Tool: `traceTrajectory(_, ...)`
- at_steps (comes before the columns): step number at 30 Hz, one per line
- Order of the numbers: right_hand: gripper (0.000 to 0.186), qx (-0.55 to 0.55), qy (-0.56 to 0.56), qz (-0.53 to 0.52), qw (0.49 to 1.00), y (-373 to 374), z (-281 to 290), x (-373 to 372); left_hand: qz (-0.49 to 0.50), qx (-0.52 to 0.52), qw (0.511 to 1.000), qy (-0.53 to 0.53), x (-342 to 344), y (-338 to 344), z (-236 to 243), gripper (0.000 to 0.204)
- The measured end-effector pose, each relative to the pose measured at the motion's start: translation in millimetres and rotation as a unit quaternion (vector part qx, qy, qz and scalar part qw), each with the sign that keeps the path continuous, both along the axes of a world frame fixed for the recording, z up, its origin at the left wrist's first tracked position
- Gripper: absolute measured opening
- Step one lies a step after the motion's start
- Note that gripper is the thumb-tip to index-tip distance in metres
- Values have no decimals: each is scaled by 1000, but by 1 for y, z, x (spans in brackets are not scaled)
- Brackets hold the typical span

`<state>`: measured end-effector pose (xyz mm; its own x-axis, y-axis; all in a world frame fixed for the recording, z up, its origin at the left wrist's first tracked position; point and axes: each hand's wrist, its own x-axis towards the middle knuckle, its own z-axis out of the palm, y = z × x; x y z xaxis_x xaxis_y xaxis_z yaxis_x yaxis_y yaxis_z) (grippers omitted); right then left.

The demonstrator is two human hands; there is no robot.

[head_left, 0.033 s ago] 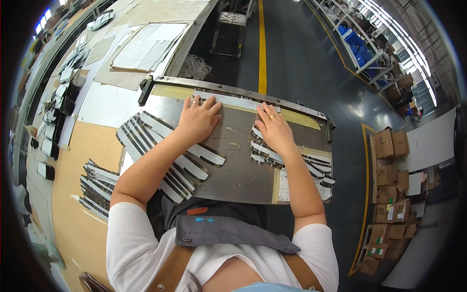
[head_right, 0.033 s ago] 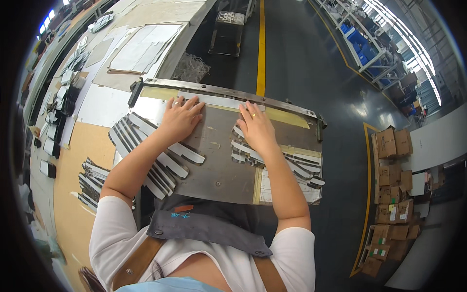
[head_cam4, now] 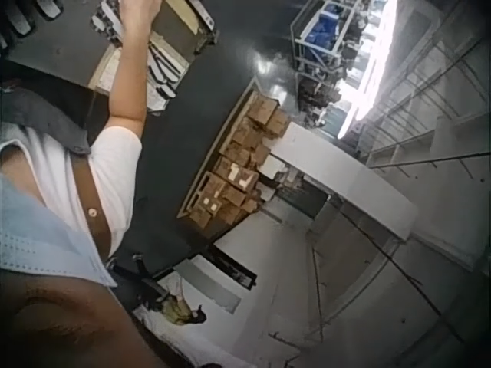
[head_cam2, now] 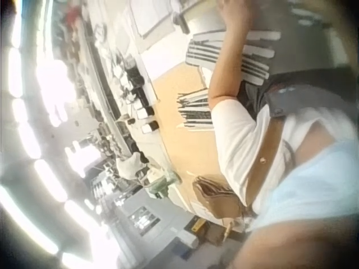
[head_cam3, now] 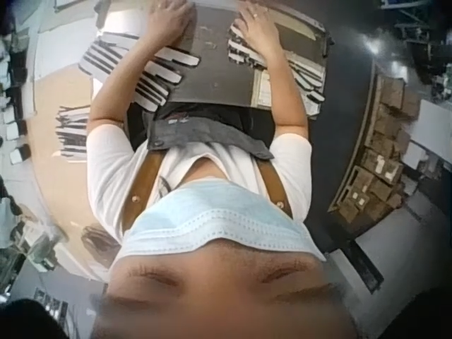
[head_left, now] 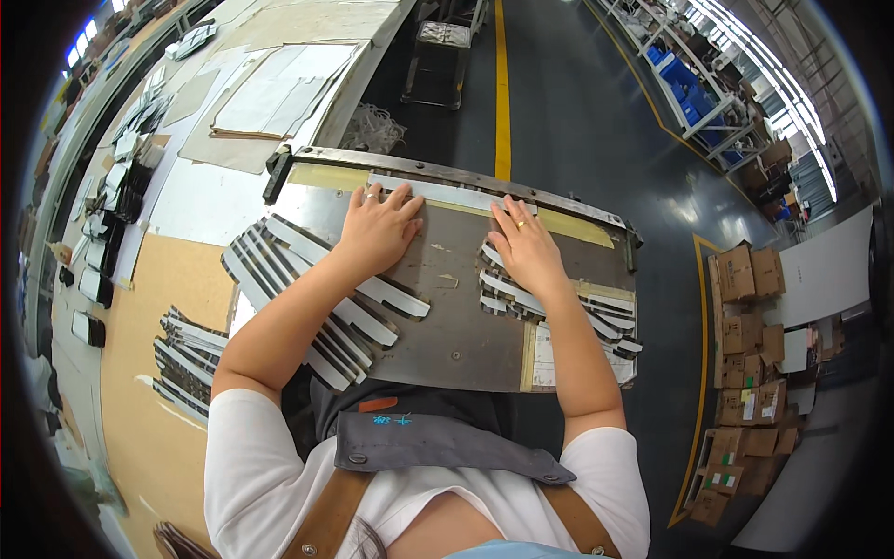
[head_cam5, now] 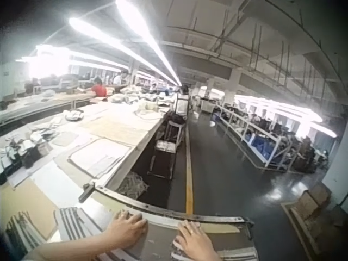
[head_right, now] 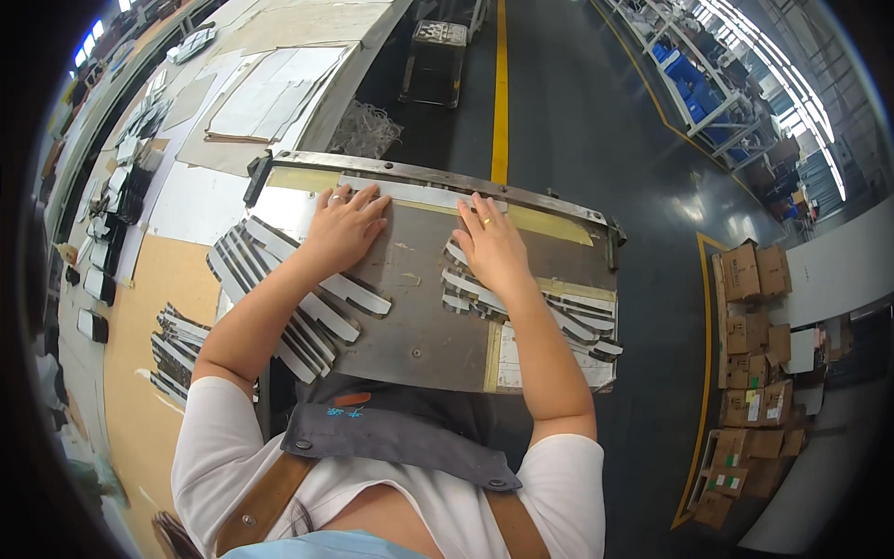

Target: Folding and stacking leather strips using a manual folding machine.

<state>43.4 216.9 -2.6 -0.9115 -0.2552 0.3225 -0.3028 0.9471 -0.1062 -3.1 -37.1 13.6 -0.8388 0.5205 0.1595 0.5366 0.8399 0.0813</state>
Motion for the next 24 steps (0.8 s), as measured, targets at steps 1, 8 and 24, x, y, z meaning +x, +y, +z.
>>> traceTrajectory(1,44,11,-21,-16,1000,0,3,2,-6,14,1000,-6,-1,1,1,39)
traceTrajectory(8,44,35,-50,-48,997,-4,20,4,-23,50,997,60,-8,2,-9,37)
traceTrajectory(24,45,48,29,-32,998,-13,16,10,-48,91,992,70,-9,4,-15,38)
